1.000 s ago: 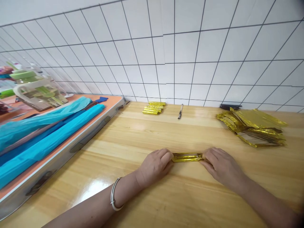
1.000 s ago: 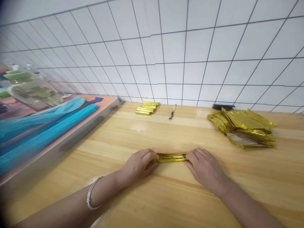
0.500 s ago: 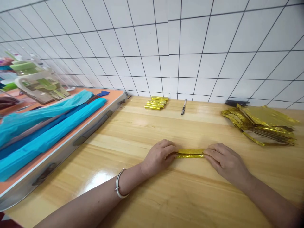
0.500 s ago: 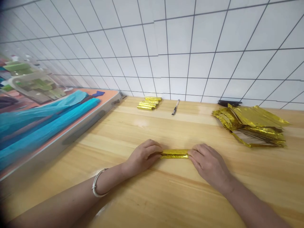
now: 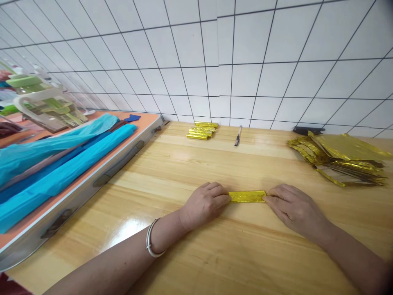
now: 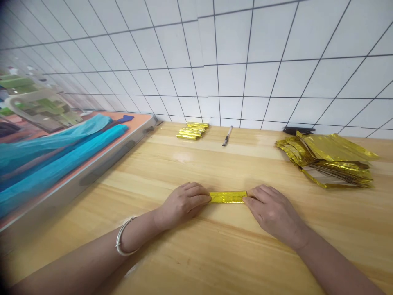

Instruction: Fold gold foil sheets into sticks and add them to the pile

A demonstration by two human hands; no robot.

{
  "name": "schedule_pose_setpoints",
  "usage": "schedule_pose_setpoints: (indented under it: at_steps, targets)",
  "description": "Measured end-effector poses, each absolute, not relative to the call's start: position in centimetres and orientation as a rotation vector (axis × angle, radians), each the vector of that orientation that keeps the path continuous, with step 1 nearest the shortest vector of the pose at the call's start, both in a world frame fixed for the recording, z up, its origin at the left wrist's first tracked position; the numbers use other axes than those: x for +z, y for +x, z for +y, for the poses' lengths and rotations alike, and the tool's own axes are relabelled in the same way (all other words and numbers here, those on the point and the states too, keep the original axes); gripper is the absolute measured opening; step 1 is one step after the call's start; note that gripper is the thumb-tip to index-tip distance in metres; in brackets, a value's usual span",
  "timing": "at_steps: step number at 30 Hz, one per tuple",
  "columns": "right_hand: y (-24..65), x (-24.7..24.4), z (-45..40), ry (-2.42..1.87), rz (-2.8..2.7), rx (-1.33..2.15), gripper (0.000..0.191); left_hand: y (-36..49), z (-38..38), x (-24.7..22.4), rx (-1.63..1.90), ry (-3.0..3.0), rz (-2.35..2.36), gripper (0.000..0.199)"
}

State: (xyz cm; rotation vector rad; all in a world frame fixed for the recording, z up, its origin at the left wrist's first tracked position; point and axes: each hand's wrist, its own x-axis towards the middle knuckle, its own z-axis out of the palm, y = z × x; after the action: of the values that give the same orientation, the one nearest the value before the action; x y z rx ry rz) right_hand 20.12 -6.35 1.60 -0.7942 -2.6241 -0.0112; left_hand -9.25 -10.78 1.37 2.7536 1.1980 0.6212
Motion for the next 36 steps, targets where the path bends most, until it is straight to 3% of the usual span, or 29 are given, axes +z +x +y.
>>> schedule_pose_setpoints:
  at_steps: [20, 24, 28, 36]
  targets:
    - [19.6, 2.0, -7.2, -0.702, -2.683, -0.110, 0.025, -7.8, -12.6, 2.5, 0.308, 2.893, 1.192, 0.023]
    - [19.4, 1.9, -7.5, -0.747, -2.712, -0.181, 0.025, -7.1, -13.7, 2.7, 0.282, 2.808, 1.312, 0.040]
    - [18.4, 2.2, -7.9, -0.829, -2.753, -0.249, 0.038, -6.2, -14.5, 3.2, 0.268, 2.758, 1.395, 0.058]
    - [17.2, 1.3, -8.8, -0.962, -2.796, -0.252, 0.042, -5.1, -14.3, 2.3, 0.340, 2.733, 1.341, 0.064]
